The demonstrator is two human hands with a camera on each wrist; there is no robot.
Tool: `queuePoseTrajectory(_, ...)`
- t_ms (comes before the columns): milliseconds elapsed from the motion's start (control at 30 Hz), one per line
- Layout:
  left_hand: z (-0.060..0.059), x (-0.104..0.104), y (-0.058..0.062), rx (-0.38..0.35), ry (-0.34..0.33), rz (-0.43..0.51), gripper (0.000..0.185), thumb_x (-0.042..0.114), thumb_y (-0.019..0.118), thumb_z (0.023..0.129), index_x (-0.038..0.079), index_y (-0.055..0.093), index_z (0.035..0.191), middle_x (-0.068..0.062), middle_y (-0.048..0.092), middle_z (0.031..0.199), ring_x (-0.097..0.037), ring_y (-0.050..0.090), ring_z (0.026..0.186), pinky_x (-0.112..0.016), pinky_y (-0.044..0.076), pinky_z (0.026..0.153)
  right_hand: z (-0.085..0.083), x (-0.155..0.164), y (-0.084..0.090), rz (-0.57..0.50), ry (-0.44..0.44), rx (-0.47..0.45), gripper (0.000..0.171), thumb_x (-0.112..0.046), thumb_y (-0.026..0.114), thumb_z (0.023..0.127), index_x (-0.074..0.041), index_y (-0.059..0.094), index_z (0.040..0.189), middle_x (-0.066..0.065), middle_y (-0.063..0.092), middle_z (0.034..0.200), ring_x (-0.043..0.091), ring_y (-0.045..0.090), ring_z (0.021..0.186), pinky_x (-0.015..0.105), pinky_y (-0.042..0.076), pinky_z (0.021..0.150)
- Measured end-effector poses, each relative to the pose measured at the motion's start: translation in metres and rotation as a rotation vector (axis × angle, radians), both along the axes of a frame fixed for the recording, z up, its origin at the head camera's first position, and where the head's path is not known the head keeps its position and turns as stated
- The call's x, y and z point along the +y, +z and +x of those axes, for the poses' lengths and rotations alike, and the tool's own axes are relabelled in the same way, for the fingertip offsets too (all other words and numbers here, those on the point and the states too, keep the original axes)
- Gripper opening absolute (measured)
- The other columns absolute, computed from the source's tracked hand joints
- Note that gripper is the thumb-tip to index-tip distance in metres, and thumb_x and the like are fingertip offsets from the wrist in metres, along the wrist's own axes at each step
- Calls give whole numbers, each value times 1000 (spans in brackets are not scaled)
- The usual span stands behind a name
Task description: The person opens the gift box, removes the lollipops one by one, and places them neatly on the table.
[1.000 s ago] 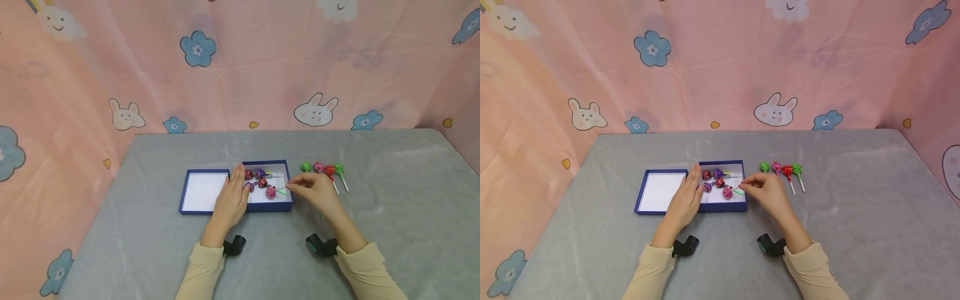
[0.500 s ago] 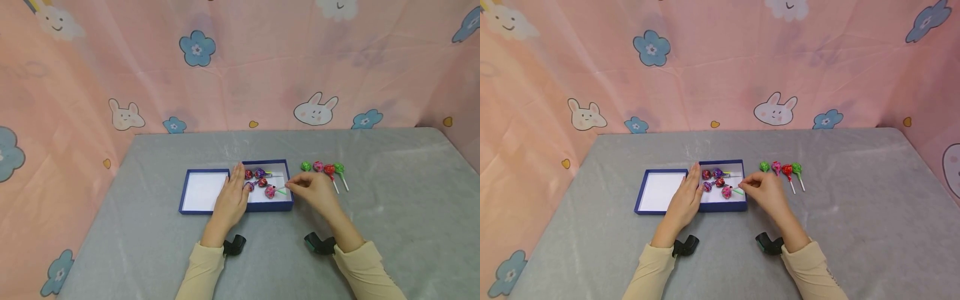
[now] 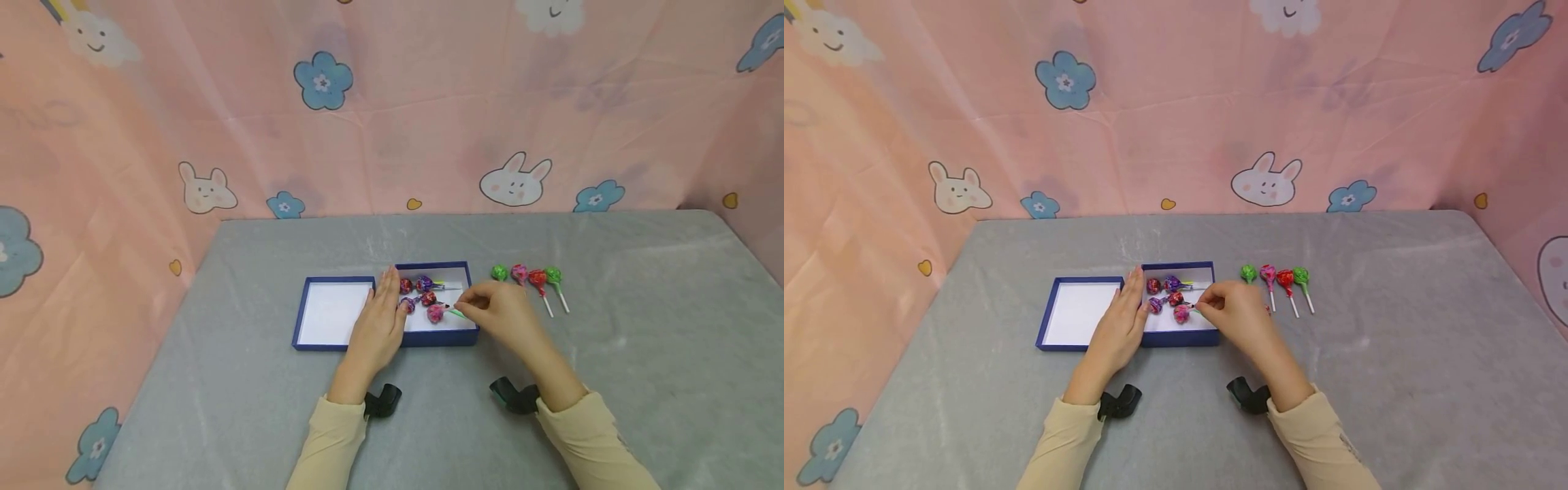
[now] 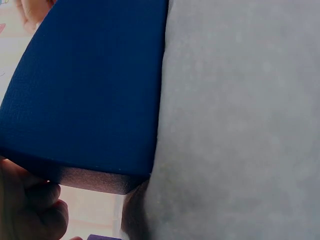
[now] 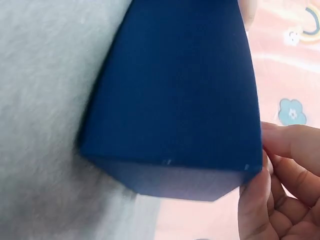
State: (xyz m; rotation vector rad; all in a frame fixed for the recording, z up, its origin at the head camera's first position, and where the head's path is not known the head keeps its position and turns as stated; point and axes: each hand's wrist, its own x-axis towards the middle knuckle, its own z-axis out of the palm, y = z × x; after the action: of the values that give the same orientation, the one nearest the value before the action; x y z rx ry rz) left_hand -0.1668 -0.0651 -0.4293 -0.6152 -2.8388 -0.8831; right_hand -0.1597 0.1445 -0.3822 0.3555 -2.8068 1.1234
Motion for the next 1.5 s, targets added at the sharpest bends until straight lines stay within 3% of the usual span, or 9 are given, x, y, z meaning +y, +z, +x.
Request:
queuePoseTrajectory(100,0,0,-1,6,0,0,55,21,35,102,-5,19,148,-16,19,153,-29,20,141,-48,18,112,-2,-6,2,29,32,30,6,-7,74,80,-4,71,75,2,66,69,12,57,61,27,47,55)
queuePoseTrajectory(333,0,0,0,16,-3,11,55,20,37,102,-6,19,147,-18,21,153,-30,20,141,-49,18,112,-6,-16,5,42,79,-25,5,-5,71,80,-4,71,74,0,64,64,9,54,54,27,47,51)
queuePoseTrajectory(500,0,0,1,7,-7,6,55,21,35,102,-5,18,148,-17,20,153,-29,20,141,-48,17,112,-10,-17,4,105,136,4,6,-2,69,77,-3,71,72,0,64,63,9,57,56,28,50,53)
queuePoseTrajectory(1100,1,0,1,4,-7,8,54,20,35,103,-5,19,147,-16,20,153,-28,19,141,-48,17,112,-18,-32,-2,311,181,20,8,-2,70,75,-4,71,67,2,64,62,11,53,53,30,48,52)
queuePoseTrajectory(1267,0,0,1,7,-11,10,54,19,37,102,-6,20,147,-17,21,152,-29,20,141,-48,17,112,-15,-31,-5,214,134,20,10,0,67,76,-3,71,67,2,63,61,10,52,51,28,47,51)
queuePoseTrajectory(1500,0,0,0,10,0,14,55,20,38,102,-5,20,147,-17,22,152,-28,21,141,-48,17,112,-7,-20,0,-50,21,-40,7,-1,67,80,0,72,75,4,66,63,10,58,53,26,49,50)
